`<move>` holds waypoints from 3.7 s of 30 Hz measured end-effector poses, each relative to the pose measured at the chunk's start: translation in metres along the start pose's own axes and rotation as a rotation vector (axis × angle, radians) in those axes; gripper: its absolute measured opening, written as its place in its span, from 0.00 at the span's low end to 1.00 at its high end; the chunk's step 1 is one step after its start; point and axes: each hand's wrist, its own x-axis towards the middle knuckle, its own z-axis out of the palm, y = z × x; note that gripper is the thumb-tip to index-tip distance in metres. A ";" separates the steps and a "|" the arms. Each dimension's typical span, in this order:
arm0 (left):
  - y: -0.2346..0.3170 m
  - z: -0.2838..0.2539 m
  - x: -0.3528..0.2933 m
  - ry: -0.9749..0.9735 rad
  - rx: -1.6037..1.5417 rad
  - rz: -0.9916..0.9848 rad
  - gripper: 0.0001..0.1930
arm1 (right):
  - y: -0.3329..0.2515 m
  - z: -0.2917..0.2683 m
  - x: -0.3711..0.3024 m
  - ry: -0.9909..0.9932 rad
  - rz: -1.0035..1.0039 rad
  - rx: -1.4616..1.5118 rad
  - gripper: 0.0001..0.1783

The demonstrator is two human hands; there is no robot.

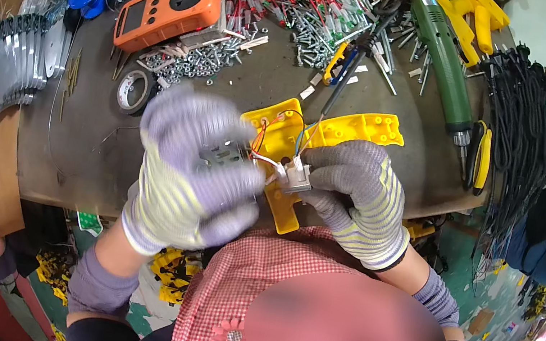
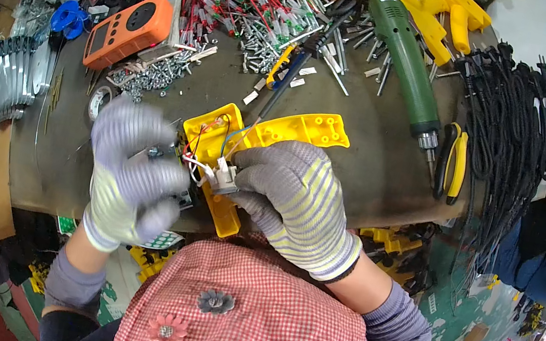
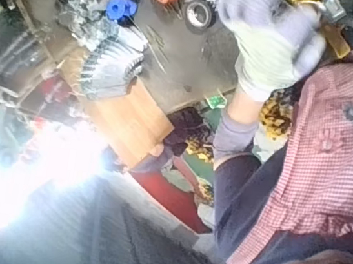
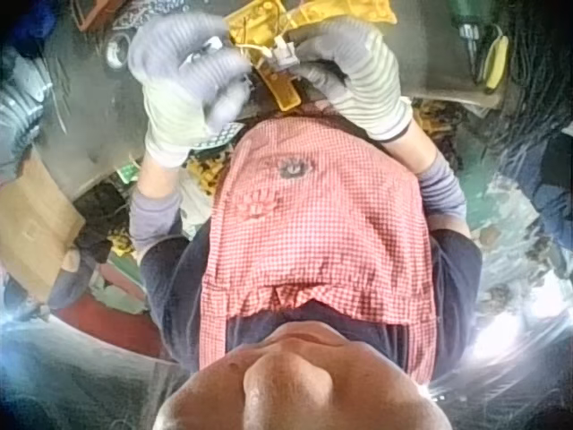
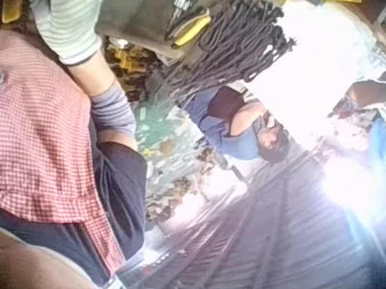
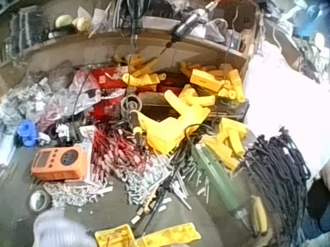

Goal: Soldering and assembling the internal electrical components of a yellow handheld device housing.

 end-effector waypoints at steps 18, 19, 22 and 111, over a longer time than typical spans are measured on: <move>-0.005 0.017 -0.015 0.062 0.046 -0.221 0.20 | -0.006 -0.038 0.069 -0.577 -0.047 -0.065 0.19; -0.004 0.017 -0.014 0.052 0.007 -0.228 0.20 | -0.008 -0.040 0.074 -0.644 0.016 -0.025 0.19; -0.001 0.013 -0.011 -0.022 -0.020 -0.209 0.19 | -0.017 -0.039 0.078 -0.720 0.180 -0.003 0.19; 0.045 -0.004 -0.033 -0.123 0.157 -0.474 0.46 | -0.018 -0.003 0.032 -0.191 -0.056 -0.107 0.21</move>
